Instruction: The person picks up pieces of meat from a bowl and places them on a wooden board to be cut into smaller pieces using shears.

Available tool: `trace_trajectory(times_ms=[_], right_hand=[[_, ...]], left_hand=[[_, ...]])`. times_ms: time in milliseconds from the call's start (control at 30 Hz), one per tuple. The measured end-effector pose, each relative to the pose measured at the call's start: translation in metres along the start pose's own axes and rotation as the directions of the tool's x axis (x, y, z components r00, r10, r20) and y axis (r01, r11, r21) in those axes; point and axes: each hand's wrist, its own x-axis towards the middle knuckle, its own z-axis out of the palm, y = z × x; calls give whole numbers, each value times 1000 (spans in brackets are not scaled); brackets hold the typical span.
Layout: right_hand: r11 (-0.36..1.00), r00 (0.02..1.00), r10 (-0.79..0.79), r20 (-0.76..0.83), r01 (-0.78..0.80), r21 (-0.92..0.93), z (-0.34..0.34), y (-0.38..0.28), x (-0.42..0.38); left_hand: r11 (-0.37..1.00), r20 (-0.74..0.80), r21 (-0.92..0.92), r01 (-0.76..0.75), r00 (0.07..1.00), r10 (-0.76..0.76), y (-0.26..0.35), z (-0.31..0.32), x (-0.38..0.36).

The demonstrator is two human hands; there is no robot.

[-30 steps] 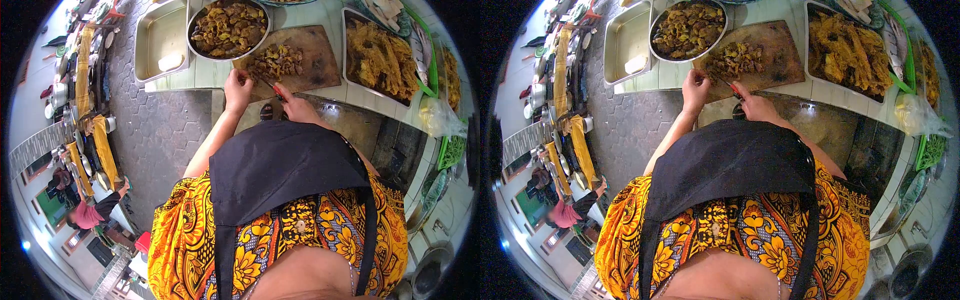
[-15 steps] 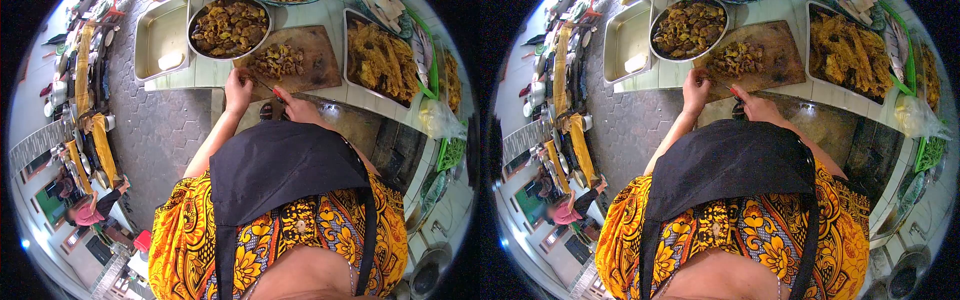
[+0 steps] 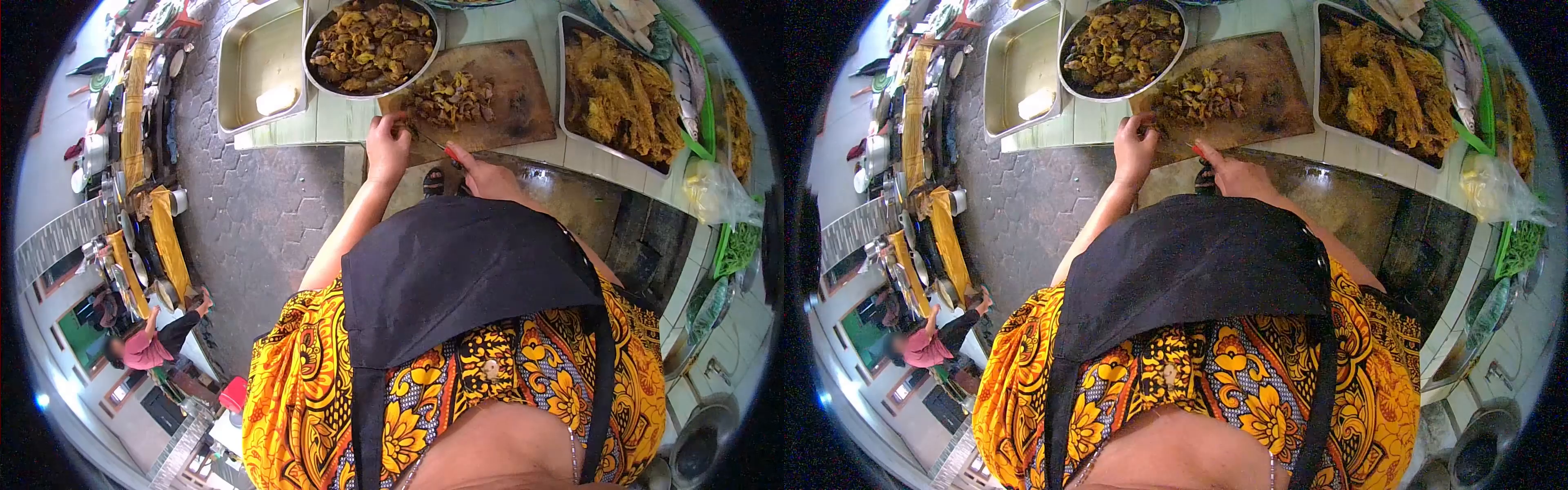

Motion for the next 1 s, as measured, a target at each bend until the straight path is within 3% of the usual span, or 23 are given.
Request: trace_trajectory(times_ms=[267,400,567,767,833,900,933,1000], right_hand=[[996,992,86,98,-85,-6,-3,-10,16],[992,982,125,144,-126,-2,-10,-9,12],[994,987,112,113,-113,-1,-3,10,6],[995,992,93,90,-96,23,3,24,7],[995,992,92,81,-94,15,3,33,6],[979,998,-66,-1,65,196,0,35,7],[979,998,-68,0,66,194,-5,29,5],[941,991,66,119,-102,324,-16,14,0]], left_hand=[[996,-28,80,-44,999,46,-6,4,-2],[999,-48,46,20,999,-18,-7,1,-2],[998,-44,35,58,997,-57,-5,-4,-8],[984,-112,159,80,992,-62,-21,-12,-19],[985,-83,36,171,982,-168,-25,-16,-18],[984,-62,-13,179,982,-179,-24,-16,-17],[980,-36,-61,189,981,-192,-22,-16,-18],[982,-37,-74,172,984,-175,-10,-12,-23]])
